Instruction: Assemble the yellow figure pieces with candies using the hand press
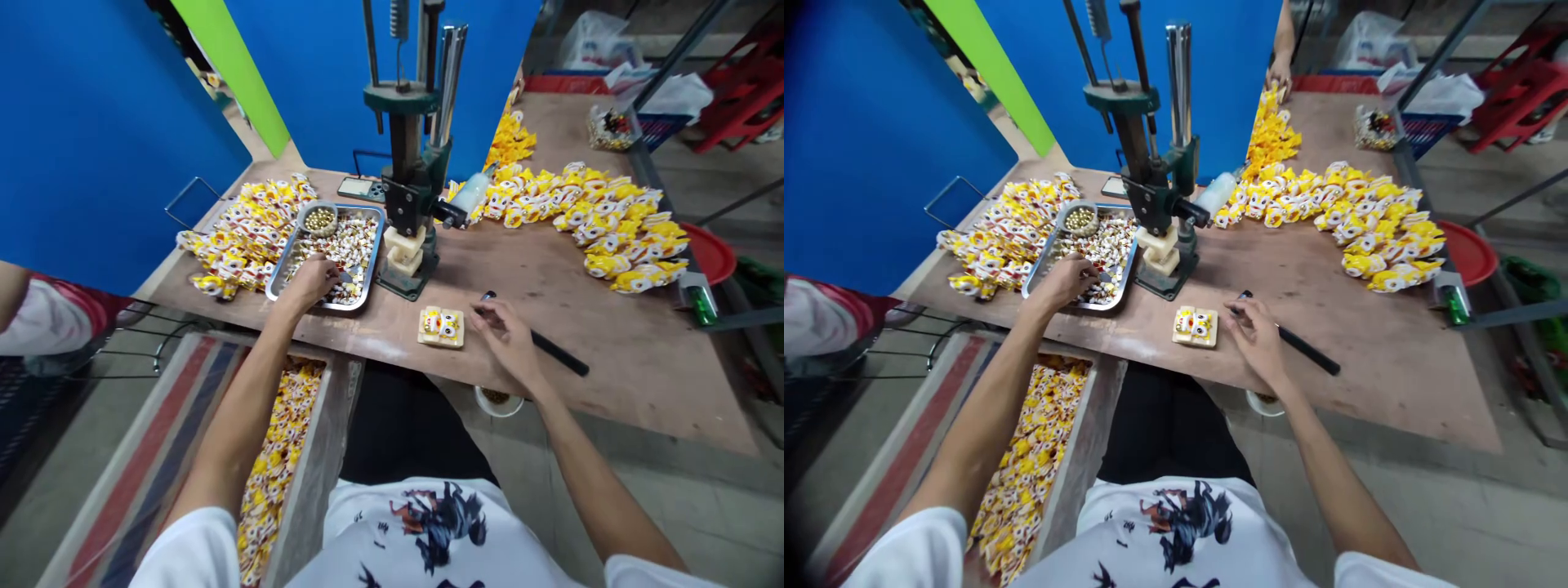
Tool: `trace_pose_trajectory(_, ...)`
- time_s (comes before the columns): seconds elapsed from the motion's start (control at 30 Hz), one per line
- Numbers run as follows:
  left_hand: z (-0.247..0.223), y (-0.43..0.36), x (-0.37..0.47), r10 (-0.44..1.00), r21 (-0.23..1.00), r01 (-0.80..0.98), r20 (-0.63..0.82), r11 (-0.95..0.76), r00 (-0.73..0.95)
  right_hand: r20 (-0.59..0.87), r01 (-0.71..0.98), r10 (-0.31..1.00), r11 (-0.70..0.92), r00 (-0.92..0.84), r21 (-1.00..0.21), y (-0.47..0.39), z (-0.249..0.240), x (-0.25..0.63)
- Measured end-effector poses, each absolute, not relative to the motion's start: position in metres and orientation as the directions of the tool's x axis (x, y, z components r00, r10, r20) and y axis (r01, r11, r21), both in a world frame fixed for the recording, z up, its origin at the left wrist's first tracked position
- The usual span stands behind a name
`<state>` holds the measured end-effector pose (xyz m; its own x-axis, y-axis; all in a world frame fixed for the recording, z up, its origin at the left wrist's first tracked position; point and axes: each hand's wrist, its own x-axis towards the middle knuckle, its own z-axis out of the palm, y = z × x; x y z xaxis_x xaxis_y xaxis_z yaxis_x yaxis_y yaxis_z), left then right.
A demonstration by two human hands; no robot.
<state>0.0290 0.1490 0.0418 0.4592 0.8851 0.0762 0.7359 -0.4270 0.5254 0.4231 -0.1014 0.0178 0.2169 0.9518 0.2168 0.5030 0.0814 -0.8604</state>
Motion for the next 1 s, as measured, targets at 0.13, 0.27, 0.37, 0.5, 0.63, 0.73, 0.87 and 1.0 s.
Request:
trace_pose_trajectory(0.13, 0.049, 0.157, 0.032, 0.856, 0.557, 0.707, 0.014, -0.436, 0.517, 0.228, 0.522, 0.958, 0.108, 0.172, -0.846, -0.099, 0.018, 0.416)
trace_pose_trajectory(0.27, 0.061, 0.157, 0.032, 0.880, 0.702, 0.626, 0.003, -0.341, 0.476, 0.252, 0.526, 0.957, 0.141, 0.146, -0.839, -0.099, 0.016, 0.416)
trace_pose_trajectory(0.37, 0.070, 0.142, 0.036, 0.962, 0.870, 0.461, 0.051, -0.175, 0.268, 0.240, 0.485, 0.958, 0.137, 0.157, -0.864, -0.097, 0.019, 0.417)
trace_pose_trajectory(0.5, 0.073, 0.093, 0.072, 0.993, 0.998, 0.029, -0.061, 0.058, 0.102, 0.269, 0.419, 0.946, 0.173, 0.180, -0.891, -0.084, 0.040, 0.402)
trace_pose_trajectory(0.63, 0.066, 0.025, 0.139, 0.944, 0.943, -0.179, -0.238, 0.281, 0.231, 0.323, 0.378, 0.941, 0.263, 0.105, -0.888, -0.065, 0.061, 0.370)
trace_pose_trajectory(0.73, 0.059, -0.010, 0.179, 0.918, 0.881, -0.299, -0.289, 0.367, 0.273, 0.329, 0.369, 0.944, 0.295, 0.031, -0.881, -0.055, 0.063, 0.357)
trace_pose_trajectory(0.87, 0.050, -0.017, 0.195, 0.880, 0.872, -0.237, -0.342, 0.428, 0.330, 0.234, 0.363, 0.972, 0.212, 0.017, -0.907, -0.047, 0.054, 0.370)
trace_pose_trajectory(1.0, 0.040, 0.000, 0.186, 0.856, 0.936, -0.039, -0.302, 0.349, 0.420, 0.169, 0.357, 0.983, 0.183, -0.071, -0.916, -0.031, 0.037, 0.394)
